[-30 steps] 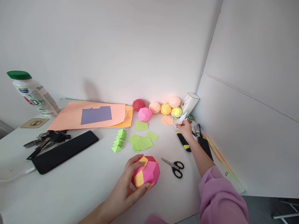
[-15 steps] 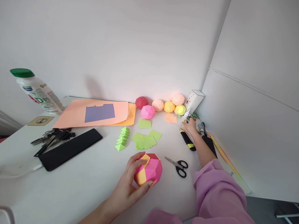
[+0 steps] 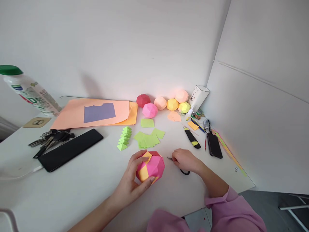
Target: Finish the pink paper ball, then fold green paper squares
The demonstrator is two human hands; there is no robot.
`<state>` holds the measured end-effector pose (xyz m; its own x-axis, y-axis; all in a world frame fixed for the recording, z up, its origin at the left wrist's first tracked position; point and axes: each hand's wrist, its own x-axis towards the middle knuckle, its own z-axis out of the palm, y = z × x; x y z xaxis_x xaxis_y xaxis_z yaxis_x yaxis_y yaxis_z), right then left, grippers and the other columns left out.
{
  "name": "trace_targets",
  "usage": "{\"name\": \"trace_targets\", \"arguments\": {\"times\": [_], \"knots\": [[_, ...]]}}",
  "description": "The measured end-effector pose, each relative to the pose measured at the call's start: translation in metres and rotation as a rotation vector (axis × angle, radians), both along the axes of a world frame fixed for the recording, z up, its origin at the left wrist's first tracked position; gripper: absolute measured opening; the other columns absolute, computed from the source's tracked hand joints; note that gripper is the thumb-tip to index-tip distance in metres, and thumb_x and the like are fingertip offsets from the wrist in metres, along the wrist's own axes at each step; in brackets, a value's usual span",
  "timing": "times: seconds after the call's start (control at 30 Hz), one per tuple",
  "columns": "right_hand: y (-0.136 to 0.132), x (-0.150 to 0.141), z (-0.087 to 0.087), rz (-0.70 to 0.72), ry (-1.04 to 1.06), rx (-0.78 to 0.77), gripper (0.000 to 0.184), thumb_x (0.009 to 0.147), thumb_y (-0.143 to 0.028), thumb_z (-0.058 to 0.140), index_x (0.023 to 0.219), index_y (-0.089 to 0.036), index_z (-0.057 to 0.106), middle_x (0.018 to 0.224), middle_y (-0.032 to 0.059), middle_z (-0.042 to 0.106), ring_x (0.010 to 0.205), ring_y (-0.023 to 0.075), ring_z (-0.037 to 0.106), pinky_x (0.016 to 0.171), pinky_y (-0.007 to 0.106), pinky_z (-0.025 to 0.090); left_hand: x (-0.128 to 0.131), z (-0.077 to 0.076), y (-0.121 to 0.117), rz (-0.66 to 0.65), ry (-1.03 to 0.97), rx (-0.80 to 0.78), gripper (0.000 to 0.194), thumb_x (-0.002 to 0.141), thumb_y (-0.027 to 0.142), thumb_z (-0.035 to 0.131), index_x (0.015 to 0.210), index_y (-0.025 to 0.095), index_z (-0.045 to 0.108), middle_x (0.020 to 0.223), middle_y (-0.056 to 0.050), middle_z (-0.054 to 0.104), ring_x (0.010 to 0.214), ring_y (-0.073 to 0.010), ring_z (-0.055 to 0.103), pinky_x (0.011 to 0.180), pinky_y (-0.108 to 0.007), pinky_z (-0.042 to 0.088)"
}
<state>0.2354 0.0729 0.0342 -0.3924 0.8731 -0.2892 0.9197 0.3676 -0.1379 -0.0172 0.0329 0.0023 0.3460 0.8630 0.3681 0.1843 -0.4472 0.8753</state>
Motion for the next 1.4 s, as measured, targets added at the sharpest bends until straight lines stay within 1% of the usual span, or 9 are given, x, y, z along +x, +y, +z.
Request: {"name": "trace_targets", "arguments": {"times": [0.17,0.27,0.47,0.6,0.7,0.8,1.03,1.2,1.4], "knots": [[0.001,0.003,-0.008,-0.030,0.069,0.054,0.019,0.064,-0.003,0.052,0.074,-0.018,0.058,0.077,0.0051,0.065,0.071,0.0190,0.057,0.055,0.026,0.029,0.001,-0.002,0.000,-0.020,-0.020,-0.039,0.043,0.084,0.022,0.059,0.122,0.029,0.040,0.138,-0.012,0.032,0.129,-0.0278,0.036,0.090,-0.038,0.051],[0.001,0.010,-0.011,-0.089,0.273,0.038,0.016,0.062,-0.004,0.052,0.070,-0.018,0.054,0.071,0.0021,0.060,0.066,0.0151,0.053,0.056,0.024,0.032,0.002,-0.003,-0.003,-0.044,-0.052,-0.116,0.041,0.085,0.023,0.058,0.121,0.029,0.041,0.138,-0.012,0.032,0.129,-0.0277,0.038,0.090,-0.038,0.051],[0.007,0.013,-0.020,-0.404,1.098,-0.382,0.013,0.075,-0.020,0.058,0.086,-0.019,0.050,0.065,-0.0014,0.063,0.060,0.0126,0.059,0.055,0.023,0.042,0.001,-0.002,-0.005,-0.072,-0.074,-0.163,0.040,0.084,0.024,0.059,0.120,0.028,0.042,0.138,-0.012,0.033,0.127,-0.0282,0.040,0.091,-0.039,0.050],[0.011,0.013,-0.019,-0.581,1.365,-0.619,0.028,0.076,-0.036,0.065,0.095,-0.016,0.059,0.069,0.0025,0.067,0.065,0.0173,0.066,0.057,0.028,0.049,0.002,-0.002,-0.003,-0.058,-0.076,-0.168,0.040,0.084,0.025,0.059,0.120,0.029,0.042,0.138,-0.012,0.033,0.128,-0.0283,0.038,0.092,-0.039,0.050],[0.013,0.018,-0.018,-0.594,1.466,-0.718,0.037,0.067,-0.024,0.074,0.103,-0.016,0.064,0.087,0.0061,0.069,0.084,0.0204,0.068,0.065,0.028,0.051,0.002,-0.002,-0.002,-0.059,-0.077,-0.176,0.041,0.084,0.025,0.060,0.120,0.029,0.042,0.139,-0.011,0.033,0.128,-0.0283,0.038,0.092,-0.039,0.049],[0.014,0.020,-0.018,-0.516,1.574,-0.707,0.050,0.060,-0.011,0.077,0.108,-0.020,0.064,0.097,0.0043,0.068,0.093,0.0198,0.067,0.072,0.027,0.052,0.001,-0.001,-0.003,-0.074,-0.083,-0.175,0.040,0.084,0.025,0.060,0.120,0.029,0.042,0.138,-0.012,0.033,0.129,-0.0287,0.037,0.094,-0.040,0.048],[0.010,0.013,-0.022,-0.533,1.513,-0.471,0.026,0.061,-0.019,0.081,0.079,-0.015,0.063,0.071,0.0016,0.068,0.063,0.0134,0.065,0.057,0.026,0.053,0.000,0.001,-0.003,-0.193,-0.188,-0.249,0.041,0.084,0.027,0.060,0.120,0.032,0.040,0.139,-0.010,0.029,0.129,-0.0288,0.035,0.092,-0.038,0.048],[0.006,0.006,-0.018,-0.566,1.506,-0.366,0.025,0.064,-0.025,0.080,0.073,-0.016,0.058,0.066,-0.0027,0.062,0.042,0.0063,0.048,0.033,0.018,0.039,-0.001,0.003,-0.005,-0.320,-0.260,-0.326,0.042,0.084,0.029,0.061,0.121,0.033,0.041,0.143,-0.010,0.023,0.132,-0.0301,0.032,0.090,-0.036,0.049],[-0.001,0.001,-0.008,-0.521,1.518,-0.462,0.032,0.064,-0.022,0.078,0.088,-0.019,0.058,0.077,-0.0005,0.062,0.057,0.0089,0.053,0.043,0.020,0.045,-0.002,0.002,-0.007,-0.445,-0.317,-0.445,0.043,0.084,0.035,0.062,0.122,0.033,0.042,0.150,-0.010,0.014,0.134,-0.0335,0.031,0.094,-0.041,0.045]]}}
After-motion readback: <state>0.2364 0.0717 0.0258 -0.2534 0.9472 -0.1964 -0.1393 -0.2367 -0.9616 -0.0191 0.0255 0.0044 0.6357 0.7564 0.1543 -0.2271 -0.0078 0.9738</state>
